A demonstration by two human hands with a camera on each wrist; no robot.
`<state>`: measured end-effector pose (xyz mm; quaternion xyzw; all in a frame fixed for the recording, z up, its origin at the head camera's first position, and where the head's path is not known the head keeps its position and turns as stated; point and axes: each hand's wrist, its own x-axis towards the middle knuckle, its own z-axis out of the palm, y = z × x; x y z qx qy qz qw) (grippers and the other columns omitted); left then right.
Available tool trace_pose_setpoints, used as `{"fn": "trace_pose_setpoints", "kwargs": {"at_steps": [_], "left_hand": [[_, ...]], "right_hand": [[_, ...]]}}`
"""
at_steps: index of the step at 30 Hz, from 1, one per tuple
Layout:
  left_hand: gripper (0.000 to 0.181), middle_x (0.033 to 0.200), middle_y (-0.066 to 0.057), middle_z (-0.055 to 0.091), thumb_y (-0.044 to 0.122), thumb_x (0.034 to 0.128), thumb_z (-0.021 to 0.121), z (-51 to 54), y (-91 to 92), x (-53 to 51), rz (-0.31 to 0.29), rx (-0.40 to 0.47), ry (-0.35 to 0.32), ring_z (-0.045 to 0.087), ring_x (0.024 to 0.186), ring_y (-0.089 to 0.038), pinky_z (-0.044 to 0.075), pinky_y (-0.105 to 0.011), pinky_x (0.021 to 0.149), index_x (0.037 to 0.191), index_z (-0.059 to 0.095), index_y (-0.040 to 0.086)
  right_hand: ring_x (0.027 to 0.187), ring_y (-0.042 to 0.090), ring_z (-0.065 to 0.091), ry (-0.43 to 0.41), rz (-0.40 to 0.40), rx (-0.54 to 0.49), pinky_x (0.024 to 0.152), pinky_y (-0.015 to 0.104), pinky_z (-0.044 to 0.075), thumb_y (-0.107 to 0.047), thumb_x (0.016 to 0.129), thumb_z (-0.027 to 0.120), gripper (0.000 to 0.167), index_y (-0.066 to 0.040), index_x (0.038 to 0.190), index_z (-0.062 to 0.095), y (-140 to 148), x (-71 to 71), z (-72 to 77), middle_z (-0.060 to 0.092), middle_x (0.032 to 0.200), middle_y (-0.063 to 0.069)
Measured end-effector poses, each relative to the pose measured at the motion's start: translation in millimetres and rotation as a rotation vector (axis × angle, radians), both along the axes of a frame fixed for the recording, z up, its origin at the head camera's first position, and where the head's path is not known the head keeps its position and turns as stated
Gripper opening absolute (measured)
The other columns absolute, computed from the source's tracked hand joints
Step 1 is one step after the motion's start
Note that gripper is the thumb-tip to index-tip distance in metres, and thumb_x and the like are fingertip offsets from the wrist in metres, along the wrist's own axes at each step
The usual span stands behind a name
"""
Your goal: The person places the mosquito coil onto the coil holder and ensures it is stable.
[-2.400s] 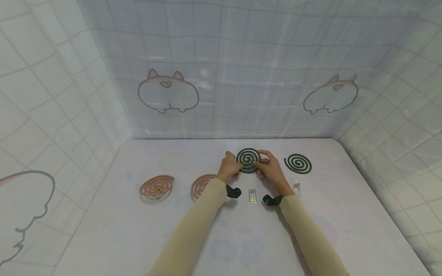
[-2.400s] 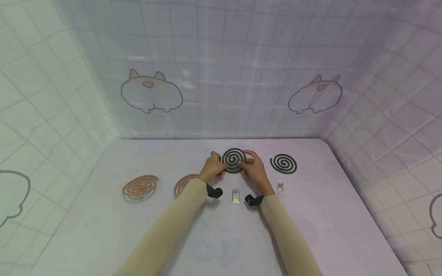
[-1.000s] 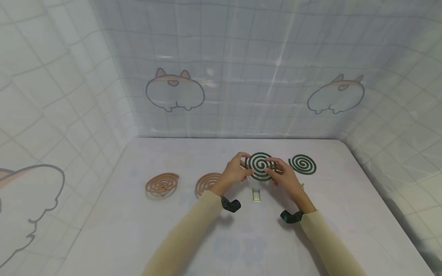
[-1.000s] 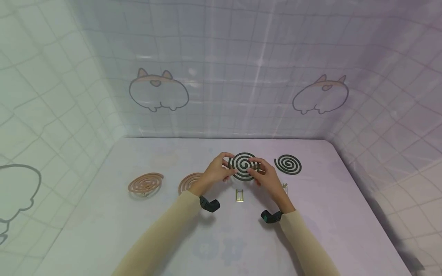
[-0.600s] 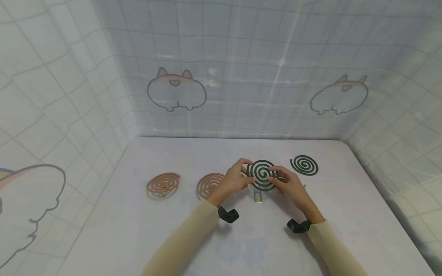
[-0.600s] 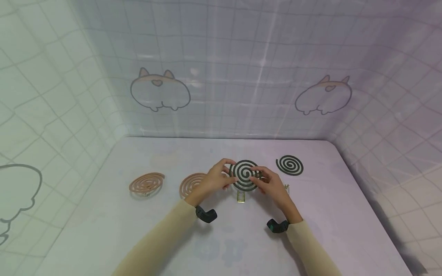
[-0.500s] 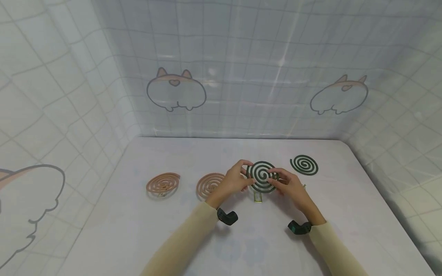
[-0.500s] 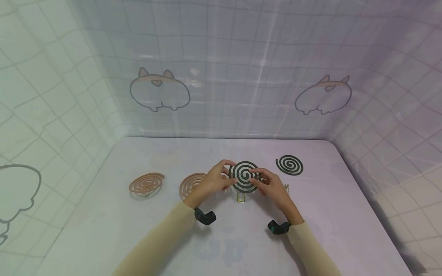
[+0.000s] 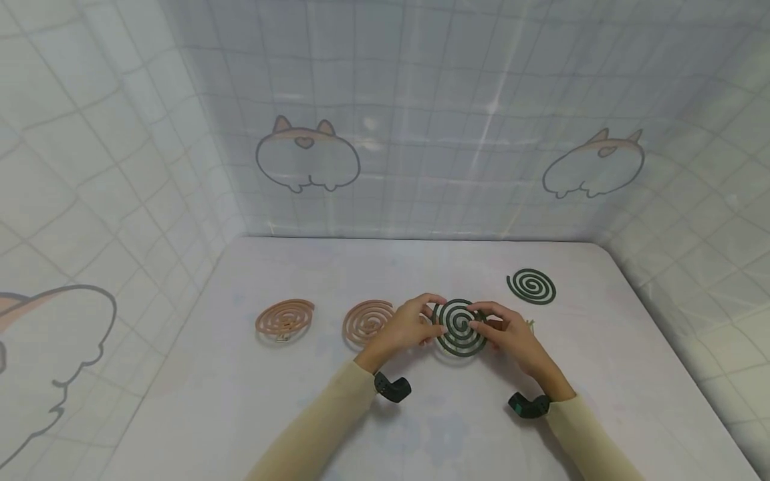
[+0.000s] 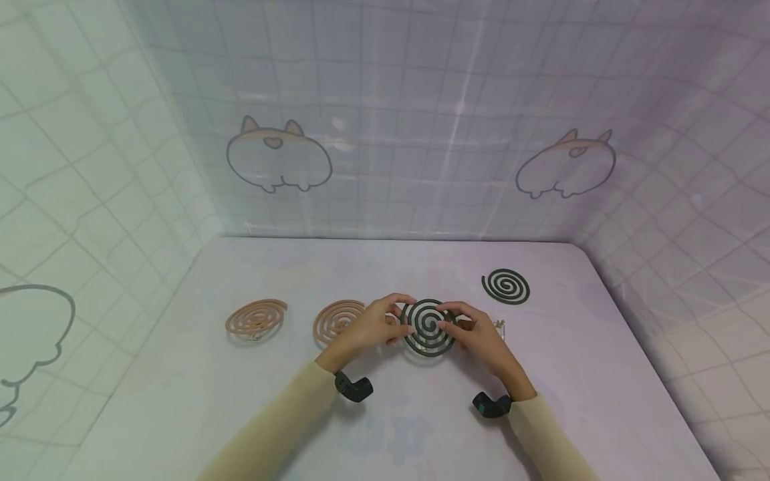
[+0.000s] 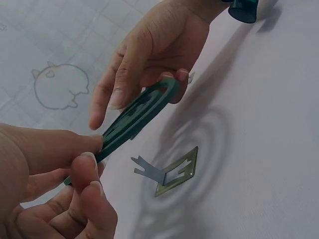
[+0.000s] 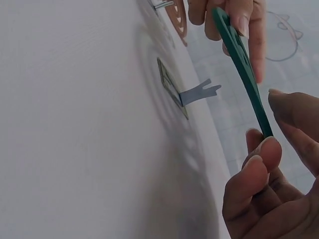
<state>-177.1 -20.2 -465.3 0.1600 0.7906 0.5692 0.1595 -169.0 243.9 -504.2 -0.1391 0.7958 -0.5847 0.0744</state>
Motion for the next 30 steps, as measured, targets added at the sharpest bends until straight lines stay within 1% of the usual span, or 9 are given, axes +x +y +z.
{"fn": "trace_pose_setpoints", "kwargs": {"at_steps": [4, 8, 10, 13, 16, 19, 22, 26, 30], "left_hand": [[0.049, 0.107, -0.012, 0.058, 0.006, 0.0923, 0.077, -1.3, 0.4, -0.7, -0.028, 0.016, -0.031, 0.058, 0.06, -0.014, 0.048, -0.027, 0.053, 0.138, 0.059, 0.012], [0.049, 0.109, -0.014, 0.059, 0.005, 0.0932, 0.076, -2.4, 2.3, -2.1, -0.036, 0.023, -0.042, 0.058, 0.06, -0.015, 0.047, -0.029, 0.055, 0.139, 0.059, 0.011], [0.05, 0.108, -0.013, 0.06, 0.006, 0.0938, 0.075, -2.1, 3.3, -3.2, -0.027, 0.006, -0.019, 0.058, 0.06, -0.015, 0.048, -0.029, 0.055, 0.14, 0.058, 0.01], [0.051, 0.107, -0.01, 0.061, 0.007, 0.095, 0.074, -1.3, 3.8, -4.6, 0.002, 0.003, 0.001, 0.059, 0.06, -0.014, 0.048, -0.028, 0.055, 0.142, 0.055, 0.009], [0.051, 0.106, -0.009, 0.061, 0.006, 0.0951, 0.073, -1.9, 3.5, -5.2, 0.035, 0.033, -0.009, 0.059, 0.06, -0.014, 0.047, -0.027, 0.055, 0.143, 0.055, 0.009], [0.051, 0.107, -0.009, 0.06, 0.006, 0.0954, 0.072, -2.6, 2.7, -3.8, 0.059, 0.062, -0.032, 0.059, 0.061, -0.014, 0.047, -0.028, 0.055, 0.143, 0.056, 0.012], [0.052, 0.108, -0.009, 0.06, 0.01, 0.0956, 0.073, -3.8, 2.1, -1.6, 0.067, 0.069, -0.046, 0.059, 0.061, -0.015, 0.047, -0.03, 0.056, 0.144, 0.056, 0.019], [0.059, 0.11, -0.009, 0.06, 0.014, 0.0956, 0.075, -6.1, 1.6, 2.5, 0.061, 0.059, -0.033, 0.061, 0.061, -0.014, 0.049, -0.031, 0.058, 0.148, 0.051, 0.027], [0.063, 0.107, -0.012, 0.063, 0.017, 0.0953, 0.076, -9.8, 1.2, 5.8, 0.052, 0.058, -0.018, 0.06, 0.057, -0.016, 0.049, -0.03, 0.058, 0.15, 0.048, 0.032]], "right_hand": [[0.066, 0.016, 0.054, -0.016, 0.002, 0.009, 0.052, 0.032, 0.05, -0.028, 0.096, 0.076, 0.034, -0.02, 0.128, 0.068, 1, -2.5, -2.4, 0.061, 0.115, 0.012], [0.063, 0.017, 0.054, -0.026, 0.031, 0.027, 0.052, 0.034, 0.052, -0.027, 0.096, 0.076, 0.03, -0.02, 0.124, 0.07, 4, -6.1, -4.8, 0.065, 0.108, 0.013], [0.059, 0.017, 0.052, -0.039, 0.051, 0.037, 0.052, 0.034, 0.052, -0.027, 0.096, 0.076, 0.03, -0.02, 0.124, 0.071, 5, -7.5, -6.4, 0.065, 0.105, 0.014], [0.059, 0.017, 0.053, -0.055, 0.06, 0.051, 0.052, 0.034, 0.053, -0.029, 0.095, 0.077, 0.031, -0.02, 0.124, 0.071, 6, -7.9, -8.8, 0.065, 0.1, 0.013], [0.059, 0.017, 0.054, -0.056, 0.041, 0.044, 0.052, 0.034, 0.054, -0.029, 0.094, 0.078, 0.033, -0.018, 0.125, 0.071, 6, -6.8, -10.7, 0.065, 0.096, 0.011], [0.059, 0.015, 0.053, -0.045, 0.013, 0.015, 0.051, 0.033, 0.053, -0.026, 0.095, 0.077, 0.034, -0.015, 0.126, 0.07, 5, -6.3, -11.9, 0.064, 0.091, 0.009], [0.057, 0.014, 0.052, -0.034, -0.008, -0.028, 0.049, 0.032, 0.052, -0.023, 0.095, 0.077, 0.034, -0.013, 0.126, 0.069, 5, -6.6, -12.9, 0.063, 0.089, 0.008], [0.056, 0.012, 0.051, -0.042, -0.027, -0.102, 0.048, 0.029, 0.05, -0.02, 0.095, 0.076, 0.035, -0.009, 0.127, 0.068, 1, -6.6, -13.1, 0.064, 0.09, 0.006], [0.056, 0.012, 0.05, -0.059, -0.061, -0.152, 0.048, 0.028, 0.049, -0.02, 0.095, 0.076, 0.036, -0.007, 0.128, 0.066, -3, -5.9, -13.0, 0.063, 0.088, 0.003]]}}
